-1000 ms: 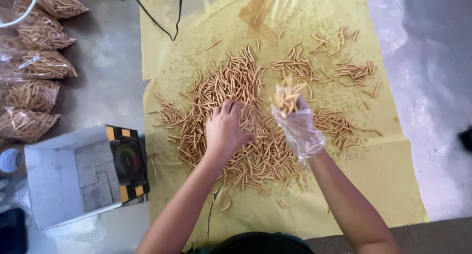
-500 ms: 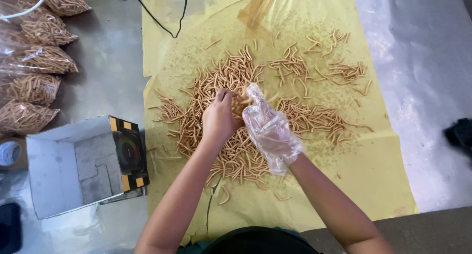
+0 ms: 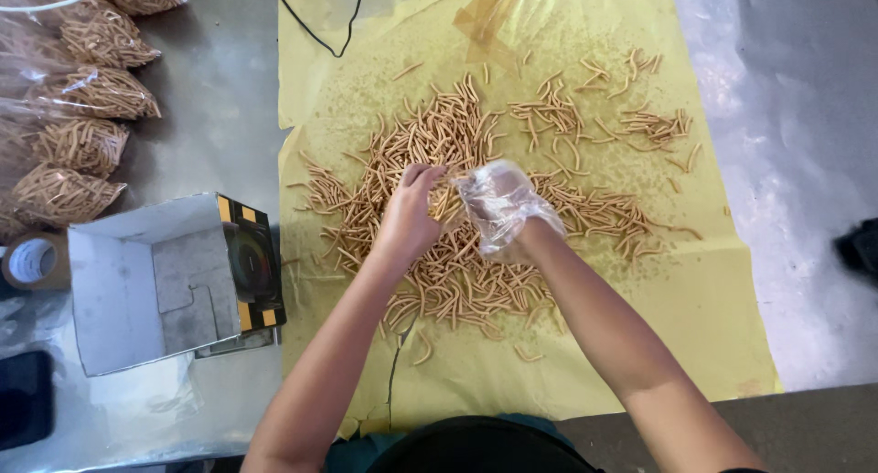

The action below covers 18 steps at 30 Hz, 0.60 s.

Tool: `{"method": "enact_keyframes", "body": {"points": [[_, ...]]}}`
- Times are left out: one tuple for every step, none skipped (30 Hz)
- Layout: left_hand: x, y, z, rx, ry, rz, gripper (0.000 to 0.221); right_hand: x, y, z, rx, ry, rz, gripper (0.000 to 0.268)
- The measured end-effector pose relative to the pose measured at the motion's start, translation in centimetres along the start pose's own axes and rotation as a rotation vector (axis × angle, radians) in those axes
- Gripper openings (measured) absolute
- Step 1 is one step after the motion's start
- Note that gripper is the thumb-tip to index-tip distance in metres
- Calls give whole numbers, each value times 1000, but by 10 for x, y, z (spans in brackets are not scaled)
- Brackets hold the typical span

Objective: The person scoops thin, stick-like snack items from a large pile on a yellow sheet into small clear plastic bags. They place each filled bag onto a digital scale inside a cardboard box to weigh it, then set the sealed bag aside. The process repeats continuously.

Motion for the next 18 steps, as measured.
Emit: {"method": "enact_keyframes", "body": {"points": [[-10,13,-5,-5,9,-1,74,6,5,0,-46,62,-137,43],[-19,29,-15,-11,17,-2,75,9,10,-6,-93,114,-155,37],[-29,44,-26,-17,27,-3,80,12,14,-15,-155,155,-129,31],[-40,59,-42,-63,-29,1,79,13,20,-29,-218,216,-91,26],[-50,74,-58,-101,-88,3,78,15,27,-43,-286,292,-46,22],[-60,83,-63,-139,-146,5,77,20,33,-55,-348,363,-27,19],[-65,86,-57,-120,-105,-29,79,28,41,-62,-417,420,-43,18],[-67,87,-51,-101,-64,-63,80,37,47,-67,-509,467,-106,18],[-65,79,-49,-75,-14,-102,82,46,45,-65,-485,467,-231,16],[-65,72,-43,-96,-62,-71,77,54,41,-58,-459,465,-356,14],[-62,64,-34,-112,-103,-41,76,57,34,-50,-422,460,-476,12],[-58,56,-30,-128,-144,-12,76,44,26,-47,-338,355,-398,16],[-53,53,-19,-134,-180,19,74,26,26,-39,-283,261,-332,21],[-49,50,-11,-141,-217,50,74,6,25,-27,-228,168,-264,27],[-41,41,-26,-123,-212,67,76,-16,10,-29,-175,355,211,23],[-32,38,-34,-104,-180,13,74,-46,-2,-35,-121,518,695,23],[-25,42,-36,-79,-152,-40,72,-80,-7,-37,-76,657,1189,28],[-22,48,-41,-55,-124,-92,70,-115,-27,-42,-86,474,1301,35]]}}
Point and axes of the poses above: each hand's wrist, its own z-axis towards the middle knuckle, its own y-axis out of the back of the hand, x = y × z, the point moved 4 cm from there along z, towards the middle knuckle, and after that the axes turned 8 degrees about x, right-handed, at the moved point
